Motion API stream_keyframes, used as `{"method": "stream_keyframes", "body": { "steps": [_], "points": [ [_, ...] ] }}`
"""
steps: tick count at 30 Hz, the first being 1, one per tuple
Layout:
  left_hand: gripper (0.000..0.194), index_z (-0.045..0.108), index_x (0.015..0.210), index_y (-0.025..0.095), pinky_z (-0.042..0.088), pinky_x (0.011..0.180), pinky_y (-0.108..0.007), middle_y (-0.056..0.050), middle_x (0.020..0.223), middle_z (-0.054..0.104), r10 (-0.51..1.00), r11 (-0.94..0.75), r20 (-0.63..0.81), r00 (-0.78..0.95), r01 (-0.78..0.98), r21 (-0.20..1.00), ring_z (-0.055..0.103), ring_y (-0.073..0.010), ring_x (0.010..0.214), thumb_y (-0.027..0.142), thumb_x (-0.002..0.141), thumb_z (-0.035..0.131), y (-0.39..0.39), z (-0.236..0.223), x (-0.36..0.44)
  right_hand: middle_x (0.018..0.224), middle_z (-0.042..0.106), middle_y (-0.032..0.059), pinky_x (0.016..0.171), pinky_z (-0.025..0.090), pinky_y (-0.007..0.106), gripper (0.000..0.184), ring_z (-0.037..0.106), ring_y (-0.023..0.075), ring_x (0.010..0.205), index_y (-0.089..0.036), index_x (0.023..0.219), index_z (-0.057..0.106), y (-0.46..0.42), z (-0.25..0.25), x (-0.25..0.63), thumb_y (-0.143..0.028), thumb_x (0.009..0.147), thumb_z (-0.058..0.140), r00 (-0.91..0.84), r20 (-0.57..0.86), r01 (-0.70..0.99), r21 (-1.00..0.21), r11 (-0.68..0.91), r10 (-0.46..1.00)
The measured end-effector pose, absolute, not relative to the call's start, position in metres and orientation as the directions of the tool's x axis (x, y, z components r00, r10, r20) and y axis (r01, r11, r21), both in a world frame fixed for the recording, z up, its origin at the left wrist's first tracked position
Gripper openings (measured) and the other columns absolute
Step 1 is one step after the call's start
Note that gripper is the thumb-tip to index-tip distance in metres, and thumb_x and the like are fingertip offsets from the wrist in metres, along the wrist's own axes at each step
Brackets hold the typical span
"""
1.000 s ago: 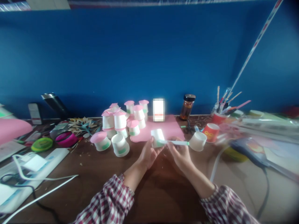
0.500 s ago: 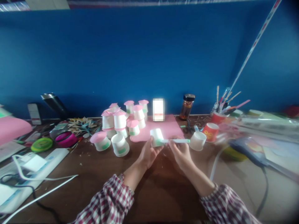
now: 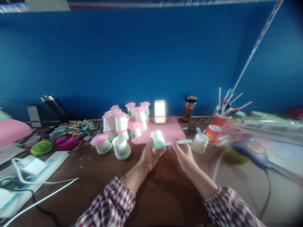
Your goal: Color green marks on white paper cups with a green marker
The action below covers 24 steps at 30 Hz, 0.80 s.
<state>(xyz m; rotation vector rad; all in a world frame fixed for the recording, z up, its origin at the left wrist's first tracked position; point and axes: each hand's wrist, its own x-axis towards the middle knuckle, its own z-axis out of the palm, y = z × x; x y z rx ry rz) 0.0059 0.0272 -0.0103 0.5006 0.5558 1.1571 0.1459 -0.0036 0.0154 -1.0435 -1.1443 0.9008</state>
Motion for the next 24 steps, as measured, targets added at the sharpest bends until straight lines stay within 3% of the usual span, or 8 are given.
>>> {"method": "stream_keyframes", "body": {
  "steps": [6,24],
  "points": [
    [0.046,0.063,0.104,0.007,0.049,0.090,-0.040,-0.016,0.101,0.068,0.922,0.371,-0.167,0.348,-0.678,0.635,0.065,-0.0242,0.091,0.047,0.083,0.054,0.0262,-0.0110,0.0047,0.057,0.056,-0.0018,0.052,0.041,0.022,0.021,0.049,0.0101,0.053,-0.017,0.069,0.059,-0.0017,0.0150,0.1457,-0.035,0.079,0.064,0.216,0.287,-0.082,-0.947,0.310,0.933],
    [0.045,0.063,0.102,0.008,0.052,0.082,-0.036,-0.015,0.097,0.069,0.905,0.397,-0.152,0.396,-0.662,0.635,0.065,-0.0241,0.090,0.048,0.086,0.048,0.0253,-0.0075,0.0047,0.055,0.054,-0.0008,0.052,0.042,0.024,0.029,0.049,0.0116,0.053,-0.018,0.062,0.058,-0.0047,0.0208,0.1451,-0.041,0.079,0.063,0.200,0.280,-0.057,-0.953,0.296,0.939]
  ]
}}
